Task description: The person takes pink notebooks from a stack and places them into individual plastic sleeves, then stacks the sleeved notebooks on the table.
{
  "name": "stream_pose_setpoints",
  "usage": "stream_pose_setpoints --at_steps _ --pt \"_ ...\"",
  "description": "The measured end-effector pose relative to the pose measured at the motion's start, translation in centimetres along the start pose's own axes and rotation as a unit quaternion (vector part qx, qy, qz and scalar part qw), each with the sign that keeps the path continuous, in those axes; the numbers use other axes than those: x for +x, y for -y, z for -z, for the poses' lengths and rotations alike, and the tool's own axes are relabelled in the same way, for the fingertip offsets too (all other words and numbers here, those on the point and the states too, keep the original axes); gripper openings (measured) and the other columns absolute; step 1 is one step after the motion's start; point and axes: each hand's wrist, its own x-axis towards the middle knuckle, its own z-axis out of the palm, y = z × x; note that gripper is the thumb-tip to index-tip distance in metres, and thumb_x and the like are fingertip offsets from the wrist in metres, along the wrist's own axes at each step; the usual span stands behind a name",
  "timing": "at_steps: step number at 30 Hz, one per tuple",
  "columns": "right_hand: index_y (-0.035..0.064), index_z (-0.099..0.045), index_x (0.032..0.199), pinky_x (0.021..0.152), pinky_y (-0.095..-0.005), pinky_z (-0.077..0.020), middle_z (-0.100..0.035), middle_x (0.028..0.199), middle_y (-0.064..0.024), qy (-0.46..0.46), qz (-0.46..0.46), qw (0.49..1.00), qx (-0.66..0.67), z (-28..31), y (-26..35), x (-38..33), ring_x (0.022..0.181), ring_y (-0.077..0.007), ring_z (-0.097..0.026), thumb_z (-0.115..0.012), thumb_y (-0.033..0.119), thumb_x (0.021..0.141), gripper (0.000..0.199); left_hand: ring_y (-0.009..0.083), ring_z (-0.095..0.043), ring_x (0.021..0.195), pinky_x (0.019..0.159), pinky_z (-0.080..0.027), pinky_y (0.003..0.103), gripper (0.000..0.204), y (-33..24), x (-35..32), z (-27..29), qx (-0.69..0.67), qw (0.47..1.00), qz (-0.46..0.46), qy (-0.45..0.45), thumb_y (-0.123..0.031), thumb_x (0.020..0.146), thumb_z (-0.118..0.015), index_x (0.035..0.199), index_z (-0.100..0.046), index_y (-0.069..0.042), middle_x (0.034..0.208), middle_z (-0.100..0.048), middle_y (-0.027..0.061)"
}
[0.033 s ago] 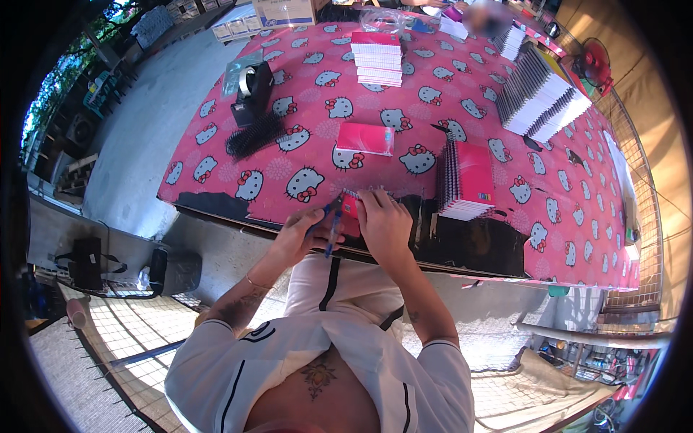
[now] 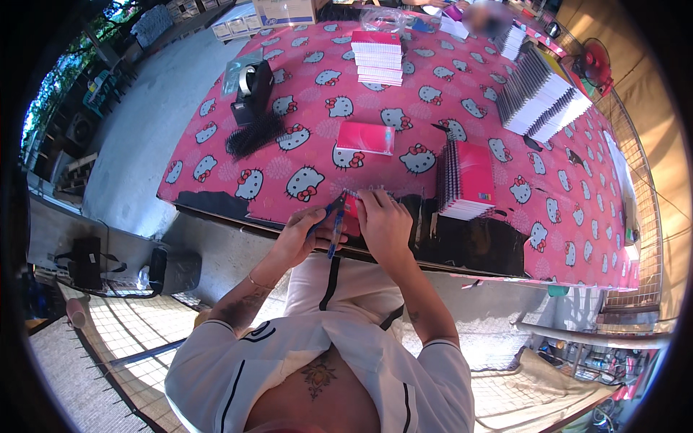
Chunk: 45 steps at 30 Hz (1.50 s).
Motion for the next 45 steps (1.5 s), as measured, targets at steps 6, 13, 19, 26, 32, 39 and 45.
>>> stream_pose_setpoints --at_steps 6,13,19,26,32,39,45 --pt "0.01 -0.068 0.103 0.063 -0.0377 -0.0524 -0.066 0.088 -0.0067 0.0 0.001 1.0 0.004 0.1 0.0 0.1 0.071 -0.0295 -0.067 -0.07 0.013 0.085 0.018 0.0324 -0.072 0.09 0.079 -0.061 0.044 0.039 0.4 0.0 -0.4 -0.031 0.999 -0.02 0.015 -0.029 0.102 -0.047 0.123 -0.052 0.003 0.104 -0.068 0.0209" --pt "0.0105 -0.068 0.103 0.064 -0.0382 -0.0521 -0.066 0.089 -0.0066 0.002 0.005 1.0 -0.005 -0.1 -0.2 0.0 0.075 -0.0292 -0.067 -0.069 0.014 0.086 0.018 0.028 -0.069 0.087 0.08 -0.056 0.04 0.032 -0.8 -0.4 -0.9 0.5 0.798 -0.311 -0.127 -0.018 0.095 -0.06 0.122 -0.061 0.001 0.099 -0.068 0.0158" --pt "0.0098 -0.068 0.102 0.067 -0.039 -0.0525 -0.067 0.091 -0.0072 -0.016 -0.006 1.0 0.012 0.3 -0.8 0.5 0.08 -0.0298 -0.067 -0.068 0.014 0.087 0.016 0.0214 -0.063 0.107 0.09 -0.048 0.033 0.04 -4.6 3.1 6.2 0.497 0.836 -0.232 -0.024 -0.013 0.088 -0.07 0.126 -0.065 -0.002 0.114 -0.066 0.0156" --pt "0.0053 -0.064 0.115 0.07 -0.0374 -0.0527 -0.066 0.096 -0.0156 -0.028 -0.105 0.967 0.232 5.2 -2.1 2.6 0.083 -0.0318 -0.066 -0.067 0.01 0.087 0.028 0.0118 -0.063 0.099 0.088 -0.05 0.028 0.033 -6.0 6.9 -3.9 0.377 0.869 -0.316 0.062 -0.009 0.094 -0.067 0.124 -0.063 0.002 0.114 -0.067 0.0085" --pt "0.0023 -0.062 0.126 0.073 -0.037 -0.0526 -0.066 0.1 -0.0196 -0.136 -0.109 0.973 0.149 12.3 -6.9 3.3 0.086 -0.0324 -0.067 -0.069 0.007 0.086 0.041 0.0087 -0.061 0.086 0.073 -0.051 0.027 0.03 -7.3 15.3 -14.4 0.329 0.855 -0.382 0.122 -0.012 0.094 -0.068 0.123 -0.066 -0.005 0.102 -0.069 0.004" --pt "0.0047 -0.067 0.121 0.077 -0.0406 -0.0526 -0.067 0.1 -0.0179 -0.051 -0.237 0.97 0.029 13.9 -17.9 2.2 0.085 -0.032 -0.068 -0.07 0.019 0.086 0.039 0.0259 -0.066 0.077 0.073 -0.053 0.033 0.015 -2.4 23.4 -21.2 0.572 0.614 -0.544 0.009 -0.018 0.084 -0.074 0.095 -0.074 -0.008 0.099 -0.069 0.0129" --pt "0.0056 -0.064 0.125 0.088 -0.0467 -0.0488 -0.064 0.115 -0.0157 -0.062 -0.23 0.968 -0.076 12.7 -16.0 1.2 0.104 -0.0322 -0.063 -0.07 0.029 0.086 0.045 0.0337 -0.066 0.089 0.077 -0.054 0.042 0.018 -3.1 21.4 -16.2 0.412 0.727 -0.549 -0.031 -0.014 0.082 -0.072 0.098 -0.071 -0.005 0.099 -0.069 0.0122"
